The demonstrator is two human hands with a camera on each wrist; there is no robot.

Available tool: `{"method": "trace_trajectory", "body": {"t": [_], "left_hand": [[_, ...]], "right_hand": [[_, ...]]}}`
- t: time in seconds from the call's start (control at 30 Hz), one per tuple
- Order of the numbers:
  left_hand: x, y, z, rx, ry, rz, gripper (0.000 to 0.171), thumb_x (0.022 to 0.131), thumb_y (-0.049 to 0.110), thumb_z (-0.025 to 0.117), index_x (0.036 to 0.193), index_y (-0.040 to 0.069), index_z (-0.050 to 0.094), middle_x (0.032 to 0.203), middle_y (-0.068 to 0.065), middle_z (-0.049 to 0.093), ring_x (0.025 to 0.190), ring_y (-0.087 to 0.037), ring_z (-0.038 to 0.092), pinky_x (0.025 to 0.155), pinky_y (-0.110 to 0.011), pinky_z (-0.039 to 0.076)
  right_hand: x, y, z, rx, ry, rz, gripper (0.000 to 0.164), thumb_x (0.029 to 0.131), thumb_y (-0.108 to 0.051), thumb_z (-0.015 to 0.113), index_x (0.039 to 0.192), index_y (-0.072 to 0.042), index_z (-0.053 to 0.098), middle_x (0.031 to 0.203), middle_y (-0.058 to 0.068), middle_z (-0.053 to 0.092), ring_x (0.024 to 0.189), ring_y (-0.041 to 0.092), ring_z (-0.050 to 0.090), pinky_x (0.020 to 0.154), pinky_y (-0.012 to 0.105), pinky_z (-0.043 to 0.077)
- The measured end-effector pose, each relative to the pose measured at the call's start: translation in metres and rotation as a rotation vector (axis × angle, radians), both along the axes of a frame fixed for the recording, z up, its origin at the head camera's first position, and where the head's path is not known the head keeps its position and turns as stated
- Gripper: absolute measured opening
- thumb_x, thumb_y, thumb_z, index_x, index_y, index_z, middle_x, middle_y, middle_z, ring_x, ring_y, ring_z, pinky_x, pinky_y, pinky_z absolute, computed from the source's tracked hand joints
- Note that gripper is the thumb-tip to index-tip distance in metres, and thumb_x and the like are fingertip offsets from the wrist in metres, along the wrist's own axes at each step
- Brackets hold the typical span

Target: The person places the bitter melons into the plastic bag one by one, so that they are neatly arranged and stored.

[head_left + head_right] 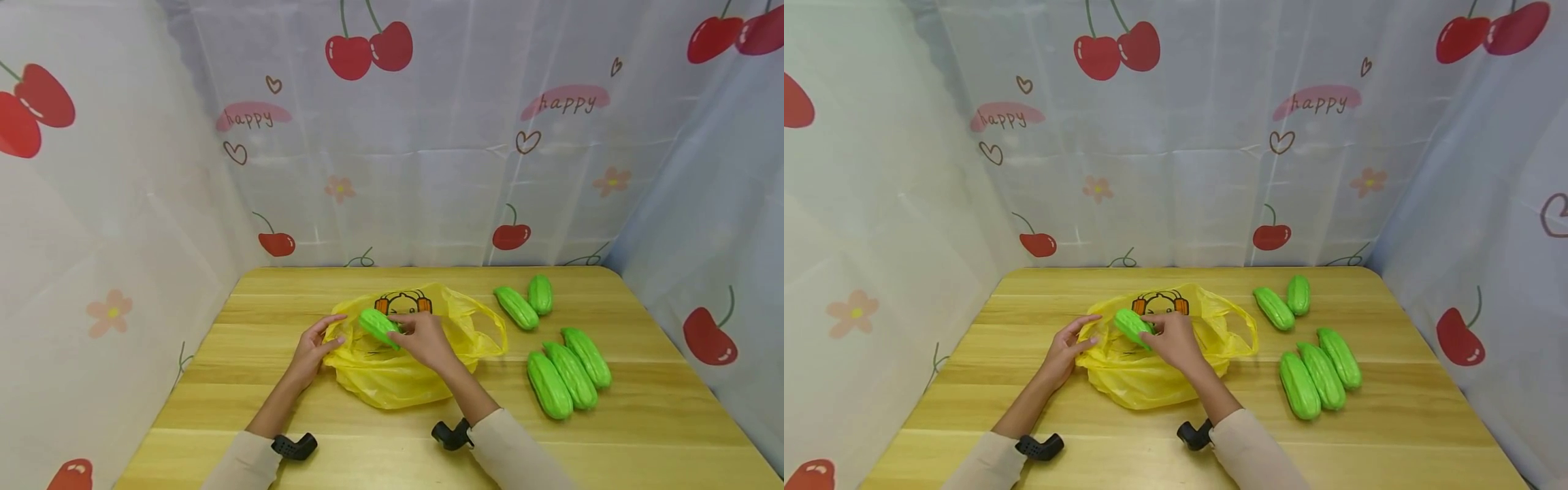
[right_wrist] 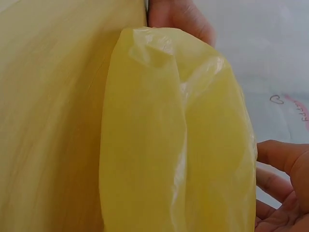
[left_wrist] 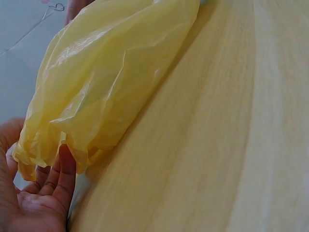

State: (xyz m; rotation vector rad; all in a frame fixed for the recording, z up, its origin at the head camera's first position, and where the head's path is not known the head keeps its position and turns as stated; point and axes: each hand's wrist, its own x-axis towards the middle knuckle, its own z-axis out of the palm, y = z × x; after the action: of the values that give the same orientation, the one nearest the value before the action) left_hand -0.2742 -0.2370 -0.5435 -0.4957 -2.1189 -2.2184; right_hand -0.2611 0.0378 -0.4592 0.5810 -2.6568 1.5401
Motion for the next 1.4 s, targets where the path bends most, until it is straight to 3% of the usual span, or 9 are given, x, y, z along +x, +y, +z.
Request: {"method": "trace_trajectory", "body": {"t": [0.13,0.3,0.37,0.5,0.77,0.93,1.03,1.2,1.4], "left_hand": [[0.0,0.001,0.0,0.002,0.004,-0.004,0.048,0.096,0.0,0.066,0.141,-0.006,0.052,0.151,-0.024,0.045,0.152,-0.027,0.021,0.123,-0.047,0.011],[0.0,0.002,-0.001,0.003,0.007,-0.004,0.049,0.095,0.0,0.066,0.141,-0.006,0.052,0.15,-0.025,0.045,0.152,-0.028,0.023,0.122,-0.036,0.017],[0.0,0.002,-0.001,-0.004,0.01,-0.006,0.049,0.095,0.001,0.067,0.141,-0.006,0.052,0.15,-0.025,0.045,0.152,-0.029,0.022,0.12,-0.028,0.021],[-0.002,0.001,0.0,-0.012,0.017,-0.014,0.048,0.096,0.001,0.067,0.141,-0.005,0.053,0.15,-0.024,0.045,0.152,-0.029,0.022,0.114,-0.018,0.026],[-0.003,0.001,0.002,-0.015,0.005,-0.015,0.049,0.096,0.004,0.068,0.141,-0.004,0.054,0.151,-0.022,0.045,0.152,-0.027,0.021,0.123,-0.042,0.015],[-0.002,-0.002,0.001,-0.025,-0.008,-0.011,0.049,0.096,0.003,0.067,0.142,-0.004,0.053,0.152,-0.021,0.044,0.153,-0.028,0.019,0.121,-0.032,0.019],[-0.001,-0.002,0.001,-0.023,-0.011,-0.012,0.049,0.096,0.003,0.067,0.142,-0.004,0.053,0.152,-0.021,0.044,0.153,-0.028,0.018,0.119,-0.025,0.021],[0.0,-0.001,0.001,-0.018,-0.018,-0.012,0.049,0.096,0.005,0.068,0.142,-0.002,0.054,0.152,-0.019,0.045,0.153,-0.025,0.019,0.122,-0.036,0.016],[-0.001,-0.002,-0.001,-0.022,-0.006,-0.015,0.049,0.096,0.003,0.067,0.142,-0.004,0.053,0.152,-0.022,0.044,0.153,-0.028,0.018,0.123,-0.044,0.011]], "right_hand": [[-0.002,-0.006,-0.001,0.003,0.0,-0.011,0.033,0.091,-0.015,0.078,0.123,-0.009,0.075,0.118,0.014,0.073,0.084,0.019,0.069,0.053,0.025,0.047],[-0.003,-0.012,-0.001,0.01,0.02,-0.02,0.033,0.091,-0.015,0.078,0.123,-0.007,0.074,0.096,0.011,0.077,0.072,0.015,0.065,0.047,0.023,0.037],[-0.003,-0.014,-0.002,0.012,0.019,-0.026,0.034,0.091,-0.015,0.077,0.123,-0.006,0.074,0.092,0.01,0.077,0.074,0.018,0.066,0.048,0.023,0.039],[-0.002,-0.016,-0.002,0.013,0.015,-0.037,0.034,0.091,-0.015,0.077,0.124,-0.006,0.073,0.102,0.013,0.077,0.084,0.023,0.069,0.052,0.025,0.048],[0.001,-0.022,-0.006,0.026,0.054,-0.025,0.033,0.092,-0.012,0.076,0.123,-0.002,0.072,0.114,0.017,0.073,0.083,0.024,0.071,0.057,0.026,0.055],[0.003,-0.027,-0.01,0.057,0.068,-0.029,0.034,0.092,-0.012,0.076,0.124,-0.001,0.072,0.12,0.017,0.071,0.088,0.025,0.072,0.065,0.027,0.057],[0.003,-0.029,-0.011,0.063,0.067,-0.023,0.034,0.093,-0.012,0.074,0.125,-0.001,0.071,0.123,0.019,0.07,0.081,0.021,0.072,0.061,0.026,0.056],[0.003,-0.029,-0.013,0.052,0.054,-0.013,0.03,0.096,-0.009,0.07,0.125,-0.003,0.072,0.119,0.019,0.072,0.056,0.011,0.063,0.046,0.022,0.045],[0.003,-0.028,-0.014,0.062,0.015,0.009,0.029,0.096,-0.009,0.069,0.124,-0.003,0.073,0.112,0.017,0.074,0.059,0.012,0.067,0.043,0.021,0.039]]}}
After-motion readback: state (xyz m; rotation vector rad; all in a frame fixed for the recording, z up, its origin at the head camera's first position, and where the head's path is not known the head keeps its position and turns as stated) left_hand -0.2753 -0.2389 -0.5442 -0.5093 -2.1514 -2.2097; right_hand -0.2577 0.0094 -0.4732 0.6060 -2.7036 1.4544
